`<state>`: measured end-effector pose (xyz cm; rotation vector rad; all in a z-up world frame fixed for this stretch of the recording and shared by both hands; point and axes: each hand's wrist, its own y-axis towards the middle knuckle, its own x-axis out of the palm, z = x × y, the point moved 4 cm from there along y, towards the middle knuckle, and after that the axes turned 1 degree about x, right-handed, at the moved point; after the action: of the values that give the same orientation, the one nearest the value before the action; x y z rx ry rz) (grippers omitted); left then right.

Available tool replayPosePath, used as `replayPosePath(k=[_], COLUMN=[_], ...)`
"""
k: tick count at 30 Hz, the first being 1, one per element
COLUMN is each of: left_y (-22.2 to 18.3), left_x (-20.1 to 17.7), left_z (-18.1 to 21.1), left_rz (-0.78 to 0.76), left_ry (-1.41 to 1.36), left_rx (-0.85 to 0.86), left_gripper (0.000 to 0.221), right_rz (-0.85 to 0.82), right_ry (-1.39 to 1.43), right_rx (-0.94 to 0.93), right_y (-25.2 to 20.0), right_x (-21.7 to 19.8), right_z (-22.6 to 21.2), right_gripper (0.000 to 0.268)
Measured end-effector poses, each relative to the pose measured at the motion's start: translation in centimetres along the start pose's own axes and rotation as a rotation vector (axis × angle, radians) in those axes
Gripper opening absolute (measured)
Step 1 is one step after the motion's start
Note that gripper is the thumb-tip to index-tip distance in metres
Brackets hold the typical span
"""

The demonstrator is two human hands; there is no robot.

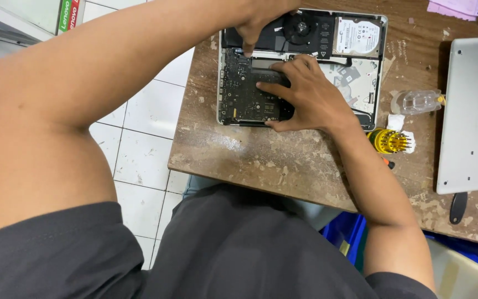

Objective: The person removes the motherboard from a disassembled laptop, lifts it out of the chassis, and then places it back into position. The hands manipulate the board and its connectors throughout the process.

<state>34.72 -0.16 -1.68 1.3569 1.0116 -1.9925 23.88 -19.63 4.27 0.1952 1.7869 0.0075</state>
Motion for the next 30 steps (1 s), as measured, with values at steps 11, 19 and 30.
replayPosePath(k=[11,19,30], left_y=[-1.1,-2.6,-1.9], left_x=[-0.4,-1.8,-1.9], left_z=[-0.7,0.2,1.9], left_rz=[0.044,0.03,-0.105], left_ry=[0.006,-0.112,0.051], left_rx=[0.101,0.048,-0.096], left_gripper=[0.151,0.138,0.151], right_rz=[-0.022,-0.203,-0.178], right_ry=[-0.026,0.016,0.001], right_rx=[0.003,0.167,0.15], right_y=[0.3,0.5,0.5], right_x=[-0.8,-0.5,-0.5], right_z=[0.0,0.0,-0.5], right_gripper=[0.092,0.097,0.09])
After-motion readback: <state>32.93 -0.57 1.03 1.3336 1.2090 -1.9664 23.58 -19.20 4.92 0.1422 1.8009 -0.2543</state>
